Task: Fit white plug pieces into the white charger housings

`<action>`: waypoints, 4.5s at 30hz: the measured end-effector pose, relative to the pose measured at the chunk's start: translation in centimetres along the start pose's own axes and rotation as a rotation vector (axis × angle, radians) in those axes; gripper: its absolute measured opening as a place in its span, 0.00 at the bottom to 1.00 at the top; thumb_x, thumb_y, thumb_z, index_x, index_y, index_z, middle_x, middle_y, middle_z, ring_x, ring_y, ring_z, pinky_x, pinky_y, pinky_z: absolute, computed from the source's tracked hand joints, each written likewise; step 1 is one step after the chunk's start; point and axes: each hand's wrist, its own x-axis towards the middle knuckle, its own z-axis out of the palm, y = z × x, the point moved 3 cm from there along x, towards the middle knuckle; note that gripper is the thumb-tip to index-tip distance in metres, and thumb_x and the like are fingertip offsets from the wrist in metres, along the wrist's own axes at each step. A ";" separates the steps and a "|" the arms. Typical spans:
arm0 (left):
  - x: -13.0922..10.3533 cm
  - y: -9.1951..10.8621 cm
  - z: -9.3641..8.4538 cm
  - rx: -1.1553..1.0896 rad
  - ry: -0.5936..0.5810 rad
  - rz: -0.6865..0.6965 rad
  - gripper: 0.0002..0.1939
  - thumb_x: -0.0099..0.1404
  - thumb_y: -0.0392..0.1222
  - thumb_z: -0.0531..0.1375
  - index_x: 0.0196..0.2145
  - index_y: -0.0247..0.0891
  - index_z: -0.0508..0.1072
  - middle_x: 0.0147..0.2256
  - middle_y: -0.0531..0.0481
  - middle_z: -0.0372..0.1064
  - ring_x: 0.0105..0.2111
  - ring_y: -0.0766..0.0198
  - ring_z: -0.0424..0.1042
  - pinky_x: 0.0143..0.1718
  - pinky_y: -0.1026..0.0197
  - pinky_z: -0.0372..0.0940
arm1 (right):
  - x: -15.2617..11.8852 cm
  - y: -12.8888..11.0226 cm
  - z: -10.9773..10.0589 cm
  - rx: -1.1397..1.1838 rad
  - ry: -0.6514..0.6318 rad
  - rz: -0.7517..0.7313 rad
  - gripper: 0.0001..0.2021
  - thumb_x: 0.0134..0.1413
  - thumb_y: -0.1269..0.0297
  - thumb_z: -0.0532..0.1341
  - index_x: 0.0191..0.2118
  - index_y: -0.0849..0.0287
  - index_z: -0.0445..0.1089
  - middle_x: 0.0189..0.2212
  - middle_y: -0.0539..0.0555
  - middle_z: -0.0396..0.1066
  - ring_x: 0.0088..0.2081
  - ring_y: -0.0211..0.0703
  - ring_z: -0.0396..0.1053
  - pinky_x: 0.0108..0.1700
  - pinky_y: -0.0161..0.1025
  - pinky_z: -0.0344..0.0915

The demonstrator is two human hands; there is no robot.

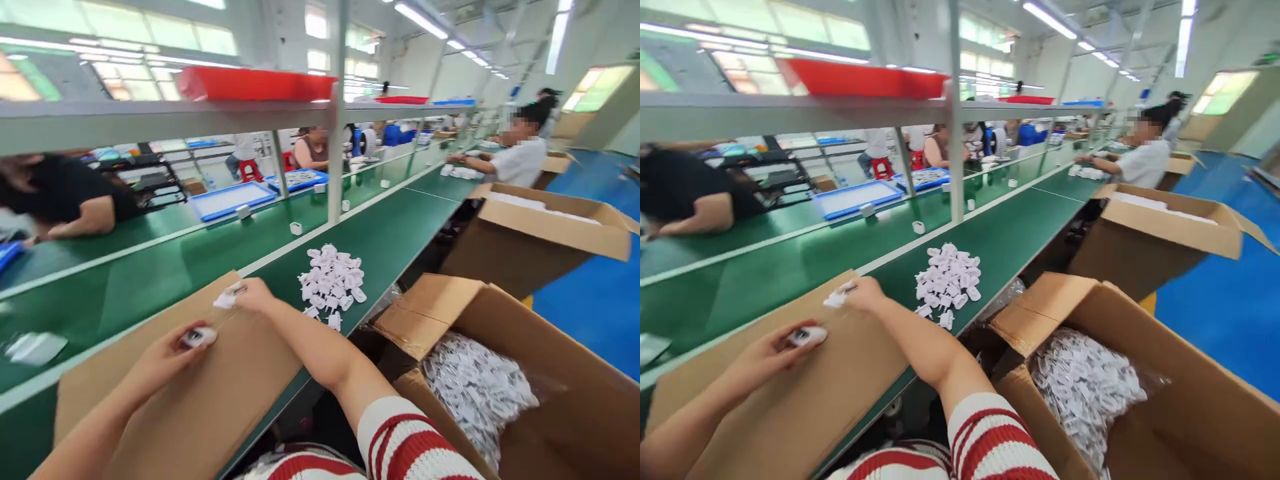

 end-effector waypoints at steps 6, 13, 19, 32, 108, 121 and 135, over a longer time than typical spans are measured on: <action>-0.4 -0.6 0.9 -0.229 0.191 -0.024 0.34 0.45 0.65 0.70 0.43 0.37 0.80 0.32 0.47 0.76 0.29 0.60 0.70 0.25 0.63 0.64 | -0.9 -0.2 1.3 0.407 -0.165 0.044 0.13 0.35 0.67 0.74 0.32 0.59 0.78 0.33 0.51 0.80 0.38 0.43 0.77 0.47 0.40 0.73; 0.1 -2.1 3.1 -0.477 0.162 0.005 0.35 0.49 0.65 0.70 0.47 0.38 0.78 0.18 0.58 0.62 0.17 0.68 0.58 0.19 0.64 0.55 | -2.9 -1.2 3.7 0.190 -0.176 -0.084 0.15 0.43 0.60 0.71 0.39 0.57 0.76 0.38 0.52 0.80 0.41 0.43 0.77 0.48 0.41 0.74; 0.3 -2.8 3.6 -0.518 0.144 0.009 0.34 0.50 0.65 0.69 0.47 0.38 0.78 0.20 0.57 0.64 0.18 0.68 0.59 0.20 0.63 0.56 | -3.7 -1.6 3.8 0.296 -0.233 -0.137 0.21 0.46 0.52 0.70 0.44 0.55 0.73 0.39 0.53 0.78 0.41 0.43 0.76 0.47 0.43 0.74; 0.2 -2.5 3.3 -0.528 0.189 0.091 0.36 0.52 0.62 0.67 0.52 0.35 0.74 0.25 0.55 0.68 0.23 0.66 0.61 0.26 0.63 0.60 | -4.8 -2.3 4.1 -0.336 -0.184 -0.429 0.14 0.57 0.68 0.62 0.49 0.56 0.74 0.46 0.55 0.77 0.48 0.45 0.72 0.53 0.44 0.70; 1.3 -4.3 2.9 -0.032 0.198 0.259 0.26 0.65 0.60 0.55 0.53 0.45 0.77 0.40 0.49 0.75 0.28 0.61 0.68 0.29 0.60 0.65 | 0.6 -1.1 -15.4 -1.138 0.444 0.455 0.29 0.68 0.52 0.54 0.69 0.61 0.60 0.69 0.68 0.56 0.71 0.65 0.50 0.69 0.58 0.43; 1.5 -4.8 2.8 -0.053 0.191 0.266 0.27 0.64 0.63 0.56 0.51 0.44 0.77 0.41 0.49 0.75 0.29 0.61 0.69 0.30 0.59 0.66 | 2.2 -1.4 -18.5 -1.092 0.314 0.408 0.21 0.55 0.76 0.59 0.54 0.59 0.76 0.52 0.61 0.76 0.50 0.51 0.74 0.48 0.40 0.66; 4.0 -3.2 -0.7 -0.196 0.218 -0.089 0.22 0.57 0.48 0.65 0.47 0.37 0.79 0.38 0.47 0.80 0.37 0.55 0.77 0.40 0.59 0.69 | -3.5 -4.0 -3.1 -0.859 0.020 -0.134 0.21 0.60 0.69 0.58 0.59 0.55 0.70 0.51 0.56 0.76 0.48 0.47 0.74 0.48 0.40 0.67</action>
